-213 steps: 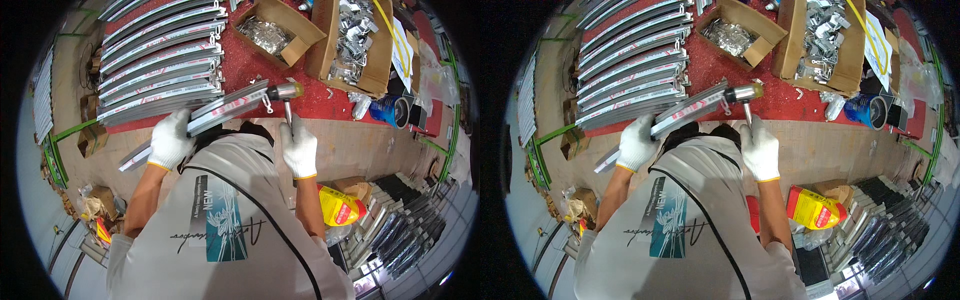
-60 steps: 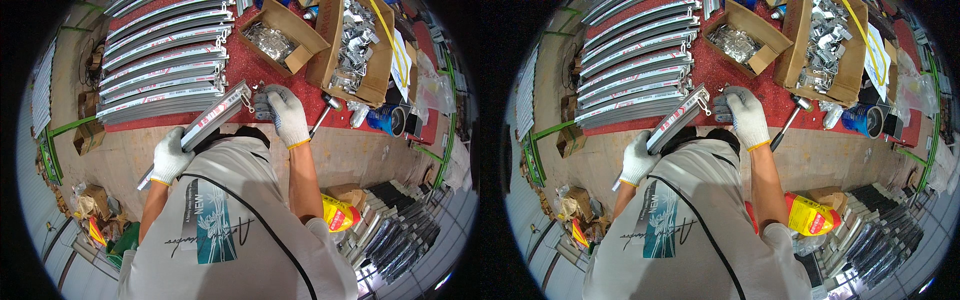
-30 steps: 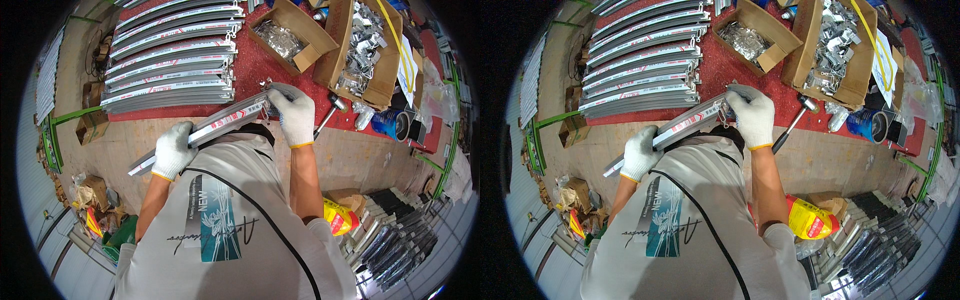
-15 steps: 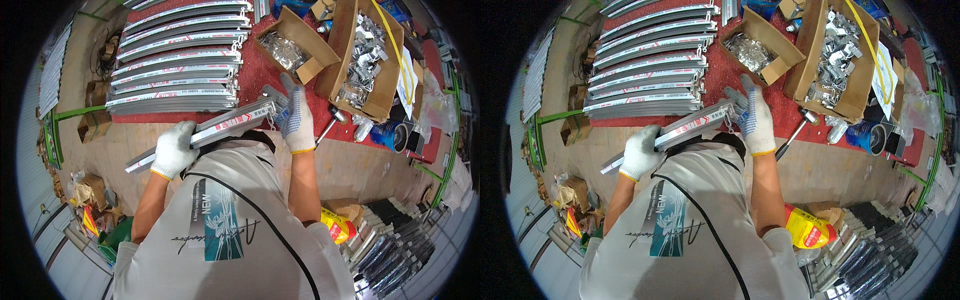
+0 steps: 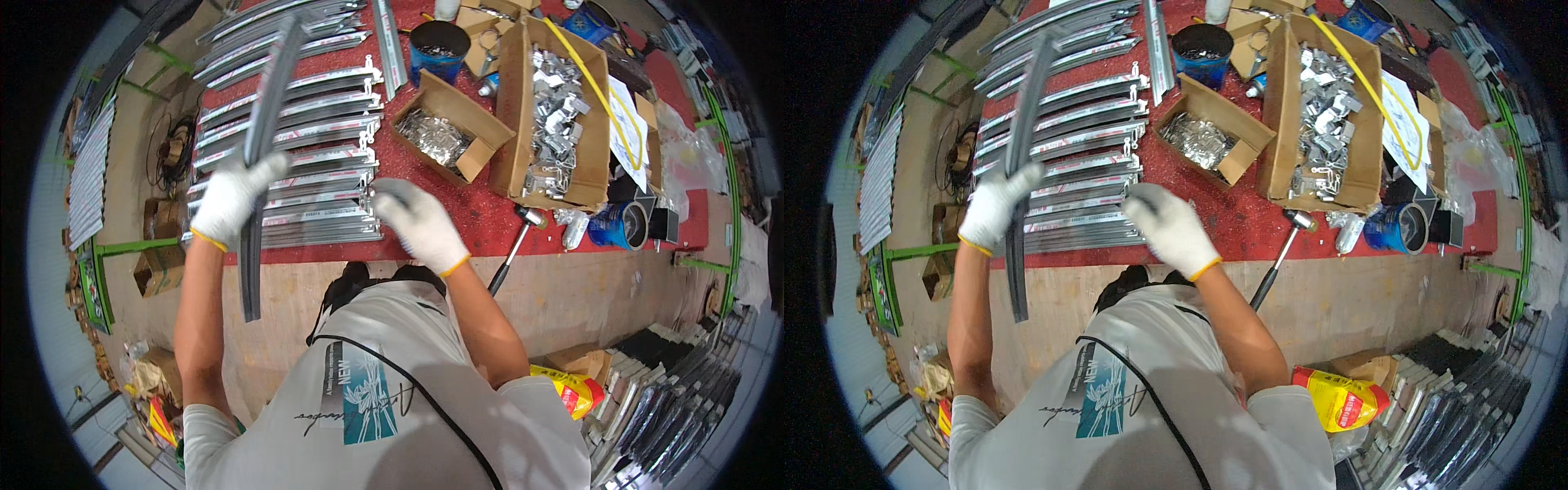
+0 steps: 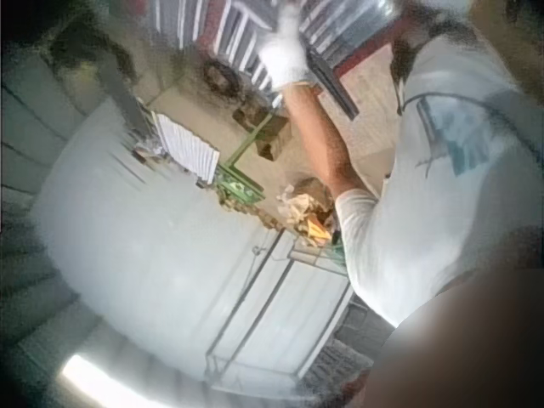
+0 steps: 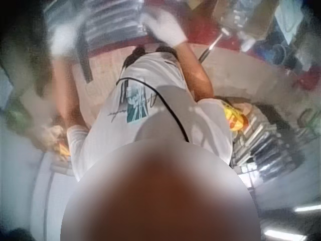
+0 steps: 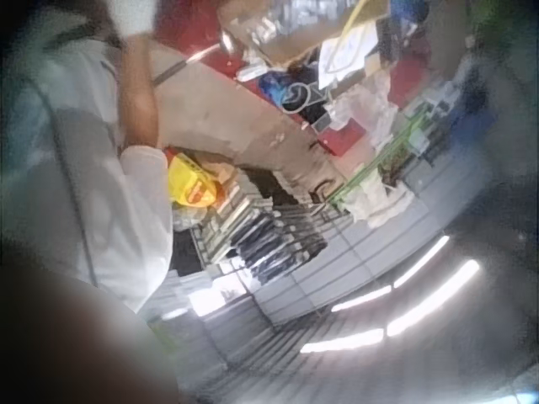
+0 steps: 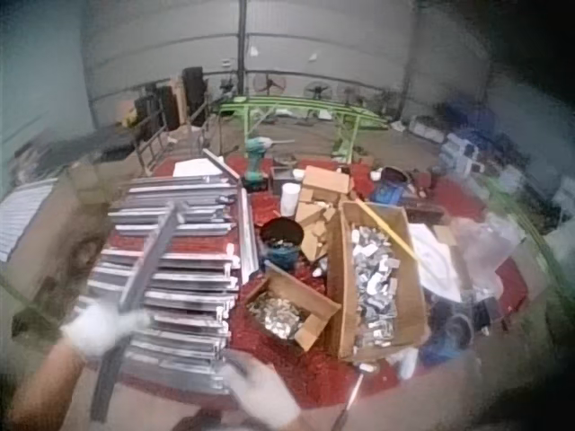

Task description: The person repeatedly picks up long silver metal bars from a stack on a red workbench, attaches small metal brackets to the ends, and places the assembled bars back on the stack. The person wears white gloves and uses a hammer to secure the brackets.

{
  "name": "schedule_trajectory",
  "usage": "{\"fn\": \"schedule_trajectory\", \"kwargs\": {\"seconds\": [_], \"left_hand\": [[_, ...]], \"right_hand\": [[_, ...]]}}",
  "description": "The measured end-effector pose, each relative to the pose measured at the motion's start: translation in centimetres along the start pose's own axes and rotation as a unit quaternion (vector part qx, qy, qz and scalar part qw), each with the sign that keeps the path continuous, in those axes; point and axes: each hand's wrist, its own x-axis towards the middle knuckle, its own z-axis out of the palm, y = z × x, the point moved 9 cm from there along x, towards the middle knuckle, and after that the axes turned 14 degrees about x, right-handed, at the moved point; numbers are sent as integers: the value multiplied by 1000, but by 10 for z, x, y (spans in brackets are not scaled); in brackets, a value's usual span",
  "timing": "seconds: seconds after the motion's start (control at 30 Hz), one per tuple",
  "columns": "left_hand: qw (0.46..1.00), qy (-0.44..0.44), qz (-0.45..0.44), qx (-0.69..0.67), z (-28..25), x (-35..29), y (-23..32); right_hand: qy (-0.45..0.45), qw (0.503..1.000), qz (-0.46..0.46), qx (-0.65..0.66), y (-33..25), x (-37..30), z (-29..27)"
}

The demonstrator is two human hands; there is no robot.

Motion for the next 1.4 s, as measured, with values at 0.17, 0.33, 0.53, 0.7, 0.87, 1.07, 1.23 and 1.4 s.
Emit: {"fn": "schedule_trajectory", "kwargs": {"seconds": [0.17,0.33,0.53,0.7,0.87,1.07,1.23,1.4], "left_hand": [[960,103,-58,-255,-30,60,13],[845,113,-44,-521,-7,68,4],[976,24,-111,-185,5,-4,-34],[983,95,148,58,-9,-65,12],[930,-86,253,254,50,-63,31],[900,-302,141,280,93,-72,-13],[908,-339,127,210,99,-87,-29],[943,-298,48,141,93,-105,-62]], "right_hand": [[-100,985,-76,-122,-51,10,65],[-106,970,-53,-213,-51,16,86],[-120,964,-55,-229,-35,-2,50],[-200,937,-13,-285,-22,-16,31],[-291,908,-2,-302,-19,-20,46],[-358,880,6,-312,-19,-23,55],[-354,904,4,-239,-18,-6,41],[42,952,-35,-302,-13,71,-76]]}}
